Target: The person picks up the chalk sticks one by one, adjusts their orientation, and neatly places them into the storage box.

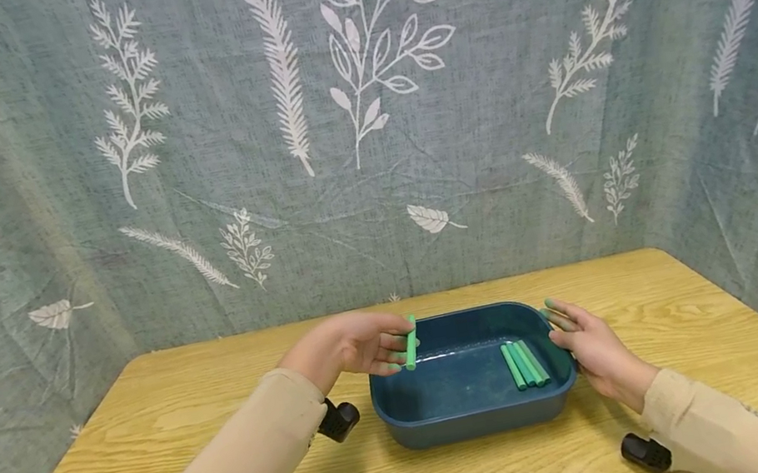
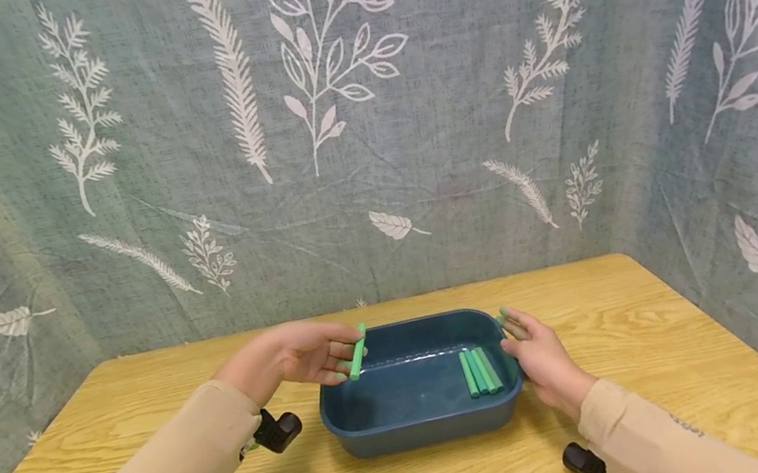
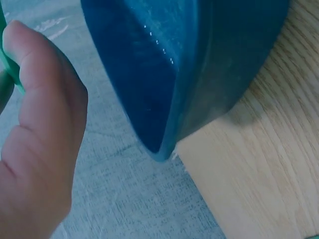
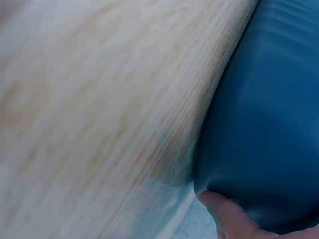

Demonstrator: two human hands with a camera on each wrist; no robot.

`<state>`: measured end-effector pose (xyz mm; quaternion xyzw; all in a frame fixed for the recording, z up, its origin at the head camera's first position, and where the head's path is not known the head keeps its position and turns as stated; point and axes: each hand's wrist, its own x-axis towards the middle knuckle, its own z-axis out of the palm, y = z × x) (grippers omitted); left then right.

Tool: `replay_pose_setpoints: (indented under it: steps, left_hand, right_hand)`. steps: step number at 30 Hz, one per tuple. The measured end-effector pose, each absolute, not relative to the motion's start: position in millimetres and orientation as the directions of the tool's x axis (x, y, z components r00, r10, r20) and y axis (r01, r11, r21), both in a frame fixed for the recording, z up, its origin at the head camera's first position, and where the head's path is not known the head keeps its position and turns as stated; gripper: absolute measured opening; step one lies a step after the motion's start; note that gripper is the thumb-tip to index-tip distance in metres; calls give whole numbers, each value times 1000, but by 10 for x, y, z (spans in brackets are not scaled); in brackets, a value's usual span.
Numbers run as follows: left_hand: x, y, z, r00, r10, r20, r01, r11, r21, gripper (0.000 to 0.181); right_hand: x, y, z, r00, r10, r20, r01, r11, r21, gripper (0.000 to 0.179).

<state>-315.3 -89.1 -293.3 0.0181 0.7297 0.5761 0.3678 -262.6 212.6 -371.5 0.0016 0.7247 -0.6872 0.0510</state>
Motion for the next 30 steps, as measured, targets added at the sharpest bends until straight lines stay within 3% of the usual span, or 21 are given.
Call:
replay_pose_setpoints:
  steps: [6, 18, 25, 30]
  left_hand:
    - [-3218, -715, -2947, -698, 449, -558, -412, 385, 826, 15]
    - [-3355, -294, -2974, -711, 373, -596, -452, 408, 793, 12]
    - [-3420, -57, -3149, -731, 344, -589, -435, 429, 791, 34]
    - [-3460, 72, -3287, -734, 300, -609, -445, 465, 765, 33]
  right_hand:
    - [-2617, 2139, -3715, -994, -67, -81, 77, 56, -995, 60]
    - [-2643, 2148, -3712, -995, -73, -74, 70, 56, -996, 60]
    - [-2641, 2153, -3713, -995, -70, -70, 65, 68, -996, 60]
    - [-2651, 2160, -3717, -996, -56, -73, 69, 78, -995, 60]
